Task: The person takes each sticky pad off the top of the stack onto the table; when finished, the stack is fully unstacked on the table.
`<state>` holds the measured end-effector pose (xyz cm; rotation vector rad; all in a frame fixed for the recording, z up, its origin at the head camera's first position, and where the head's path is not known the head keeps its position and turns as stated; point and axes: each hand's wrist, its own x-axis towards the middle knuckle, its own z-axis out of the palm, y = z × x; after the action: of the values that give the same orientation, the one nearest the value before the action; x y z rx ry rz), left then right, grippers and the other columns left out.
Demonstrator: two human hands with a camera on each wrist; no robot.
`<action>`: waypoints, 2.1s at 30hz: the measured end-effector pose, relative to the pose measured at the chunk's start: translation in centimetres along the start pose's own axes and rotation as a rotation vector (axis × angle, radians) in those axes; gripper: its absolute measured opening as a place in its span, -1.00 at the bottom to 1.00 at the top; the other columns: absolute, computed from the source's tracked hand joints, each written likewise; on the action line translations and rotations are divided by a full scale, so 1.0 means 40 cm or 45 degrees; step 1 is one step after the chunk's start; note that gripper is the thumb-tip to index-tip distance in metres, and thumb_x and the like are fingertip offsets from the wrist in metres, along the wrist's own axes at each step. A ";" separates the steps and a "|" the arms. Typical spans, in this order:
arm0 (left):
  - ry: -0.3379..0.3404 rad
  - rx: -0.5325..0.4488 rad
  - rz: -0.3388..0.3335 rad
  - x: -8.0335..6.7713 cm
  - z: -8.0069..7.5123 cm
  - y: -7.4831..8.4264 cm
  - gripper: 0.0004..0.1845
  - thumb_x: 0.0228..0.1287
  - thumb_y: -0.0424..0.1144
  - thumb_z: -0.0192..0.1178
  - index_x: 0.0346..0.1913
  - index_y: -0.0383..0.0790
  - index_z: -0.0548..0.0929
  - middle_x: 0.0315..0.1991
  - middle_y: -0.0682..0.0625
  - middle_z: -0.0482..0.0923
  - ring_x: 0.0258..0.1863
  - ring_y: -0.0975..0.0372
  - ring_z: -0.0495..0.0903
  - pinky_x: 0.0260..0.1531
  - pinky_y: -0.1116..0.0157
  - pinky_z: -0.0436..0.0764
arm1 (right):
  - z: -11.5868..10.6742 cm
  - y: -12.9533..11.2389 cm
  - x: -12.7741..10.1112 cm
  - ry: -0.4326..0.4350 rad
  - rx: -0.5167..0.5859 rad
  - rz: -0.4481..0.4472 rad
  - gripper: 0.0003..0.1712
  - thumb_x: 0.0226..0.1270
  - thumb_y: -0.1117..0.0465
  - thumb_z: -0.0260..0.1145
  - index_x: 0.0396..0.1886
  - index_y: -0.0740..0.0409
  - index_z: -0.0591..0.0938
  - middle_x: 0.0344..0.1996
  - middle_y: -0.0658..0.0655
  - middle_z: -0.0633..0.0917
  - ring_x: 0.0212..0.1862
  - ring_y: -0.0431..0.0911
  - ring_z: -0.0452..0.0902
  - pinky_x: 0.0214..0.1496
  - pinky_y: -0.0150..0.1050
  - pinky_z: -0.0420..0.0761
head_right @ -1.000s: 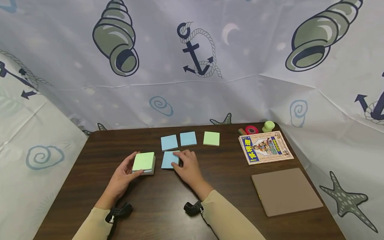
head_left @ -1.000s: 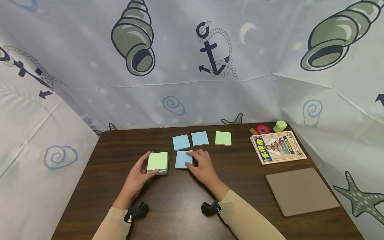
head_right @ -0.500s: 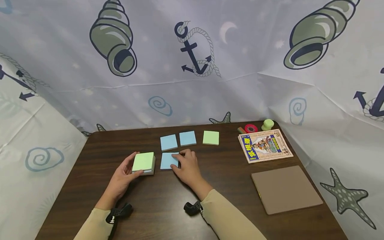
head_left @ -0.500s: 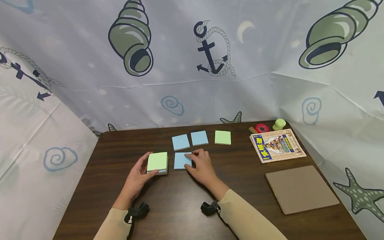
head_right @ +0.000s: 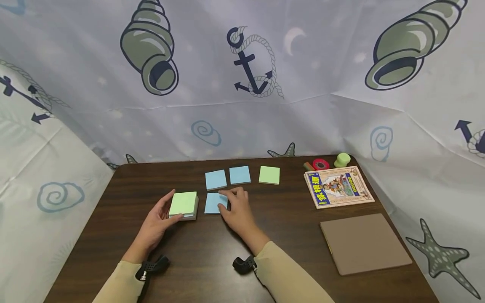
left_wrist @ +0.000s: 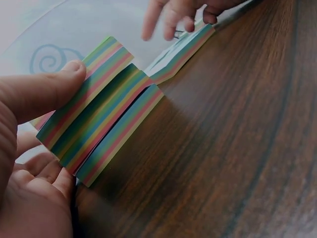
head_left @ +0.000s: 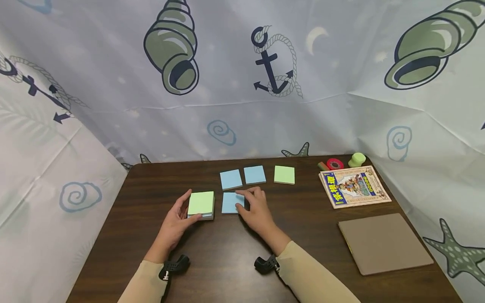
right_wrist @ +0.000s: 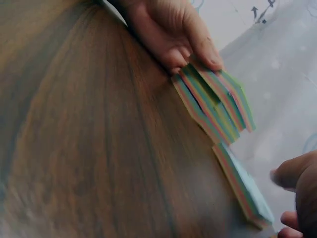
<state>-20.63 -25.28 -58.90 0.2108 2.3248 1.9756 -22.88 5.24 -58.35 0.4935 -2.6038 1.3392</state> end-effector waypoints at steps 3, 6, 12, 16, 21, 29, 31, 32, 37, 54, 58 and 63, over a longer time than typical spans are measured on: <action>-0.009 -0.020 -0.039 0.001 -0.003 0.000 0.14 0.33 -0.30 0.56 0.79 -0.18 0.02 0.80 -0.24 -0.05 0.78 -0.08 -0.01 0.31 0.72 0.36 | 0.006 -0.032 0.008 -0.040 0.097 -0.006 -0.51 0.51 0.17 0.48 0.39 0.03 0.70 0.07 0.22 0.61 0.02 -0.02 0.46 0.09 -0.11 0.56; -0.009 -0.042 -0.063 0.002 -0.004 0.001 0.13 0.35 -0.31 0.55 0.79 -0.20 0.02 0.76 -0.29 0.04 0.73 -0.01 0.17 0.26 0.65 0.50 | 0.014 -0.070 0.022 -0.117 0.160 0.008 -0.50 0.53 0.17 0.47 0.41 0.01 0.67 0.00 0.18 0.66 -0.16 -0.09 0.54 -0.05 -0.24 0.59; -0.039 -0.046 -0.076 0.004 -0.005 0.001 0.10 0.39 -0.28 0.53 0.79 -0.19 0.01 0.70 -0.29 0.18 0.55 0.16 0.40 0.19 0.56 0.62 | 0.028 -0.137 0.053 -0.285 0.255 0.157 -0.37 0.55 0.08 0.46 0.53 0.01 0.56 -0.12 0.06 0.75 -0.50 -0.17 0.57 -0.37 -0.30 0.61; -0.048 -0.070 -0.062 0.004 -0.003 -0.003 0.10 0.39 -0.29 0.53 0.78 -0.20 0.01 0.72 -0.27 0.17 0.63 -0.03 0.32 0.19 0.56 0.62 | 0.044 -0.164 0.068 -0.362 0.304 0.300 -0.23 0.53 -0.01 0.49 0.62 -0.04 0.45 -0.14 0.01 0.74 -0.65 -0.12 0.54 -0.54 -0.21 0.62; -0.049 -0.076 -0.055 0.004 -0.004 -0.005 0.10 0.39 -0.29 0.52 0.78 -0.21 0.02 0.72 -0.27 0.16 0.65 -0.06 0.30 0.19 0.56 0.63 | 0.073 -0.181 0.087 -0.374 0.236 0.327 -0.15 0.48 -0.08 0.52 0.64 -0.01 0.42 -0.25 -0.05 0.73 -0.63 -0.10 0.58 -0.55 -0.19 0.64; -0.056 -0.064 -0.042 0.005 -0.007 -0.006 0.10 0.42 -0.31 0.49 0.78 -0.27 -0.04 0.71 -0.29 0.14 0.56 0.17 0.37 0.22 0.57 0.59 | 0.120 -0.182 0.095 -0.335 -0.087 0.221 -0.19 0.46 -0.19 0.52 0.54 0.04 0.50 -0.44 -0.14 0.63 -0.47 -0.28 0.48 -0.39 -0.36 0.46; -0.056 -0.067 -0.045 0.005 -0.006 -0.007 0.10 0.43 -0.31 0.49 0.78 -0.28 -0.05 0.71 -0.29 0.14 0.59 0.06 0.33 0.22 0.58 0.59 | 0.125 -0.184 0.092 -0.325 -0.074 0.222 -0.19 0.47 -0.18 0.52 0.55 0.04 0.49 -0.45 -0.13 0.63 -0.48 -0.27 0.47 -0.40 -0.36 0.45; -0.055 -0.067 -0.047 0.005 -0.007 -0.008 0.11 0.43 -0.31 0.49 0.78 -0.28 -0.06 0.71 -0.29 0.14 0.60 0.01 0.32 0.21 0.58 0.59 | 0.127 -0.185 0.091 -0.322 -0.069 0.220 -0.19 0.47 -0.17 0.52 0.55 0.04 0.48 -0.45 -0.13 0.63 -0.48 -0.27 0.47 -0.40 -0.36 0.45; -0.047 -0.060 -0.058 0.004 -0.009 -0.008 0.12 0.41 -0.32 0.50 0.79 -0.27 -0.05 0.71 -0.28 0.16 0.62 -0.04 0.29 0.22 0.59 0.58 | 0.131 -0.195 0.083 -0.300 -0.077 0.208 -0.20 0.49 -0.12 0.51 0.57 0.05 0.46 -0.40 -0.13 0.62 -0.43 -0.28 0.49 -0.33 -0.35 0.49; -0.031 -0.005 -0.085 0.002 -0.005 -0.006 0.11 0.38 -0.26 0.54 0.78 -0.23 0.02 0.64 -0.29 0.27 0.35 0.43 0.52 0.15 0.56 0.62 | 0.127 -0.191 0.049 -0.149 -0.165 0.007 -0.18 0.45 -0.12 0.54 0.57 -0.03 0.43 -0.14 -0.07 0.65 -0.30 -0.24 0.46 -0.26 -0.36 0.48; -0.029 -0.005 -0.076 0.003 -0.005 -0.003 0.09 0.39 -0.25 0.53 0.78 -0.19 0.04 0.66 -0.25 0.25 0.36 0.50 0.49 0.18 0.57 0.61 | 0.125 -0.181 0.048 -0.097 -0.145 -0.049 -0.20 0.43 -0.09 0.57 0.52 -0.03 0.45 -0.21 -0.09 0.61 -0.35 -0.29 0.42 -0.32 -0.42 0.43; -0.036 -0.044 -0.078 0.006 -0.003 -0.003 0.08 0.40 -0.29 0.52 0.78 -0.21 0.03 0.66 -0.27 0.25 0.35 0.50 0.52 0.17 0.54 0.64 | 0.114 -0.170 0.046 -0.086 -0.092 -0.091 -0.31 0.46 -0.04 0.56 0.44 -0.06 0.46 -0.20 -0.07 0.66 -0.39 -0.35 0.44 -0.36 -0.48 0.45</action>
<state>-20.89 -25.36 -58.98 0.1618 2.2505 1.9691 -22.13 -2.53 -55.30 0.6241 -2.6502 1.2227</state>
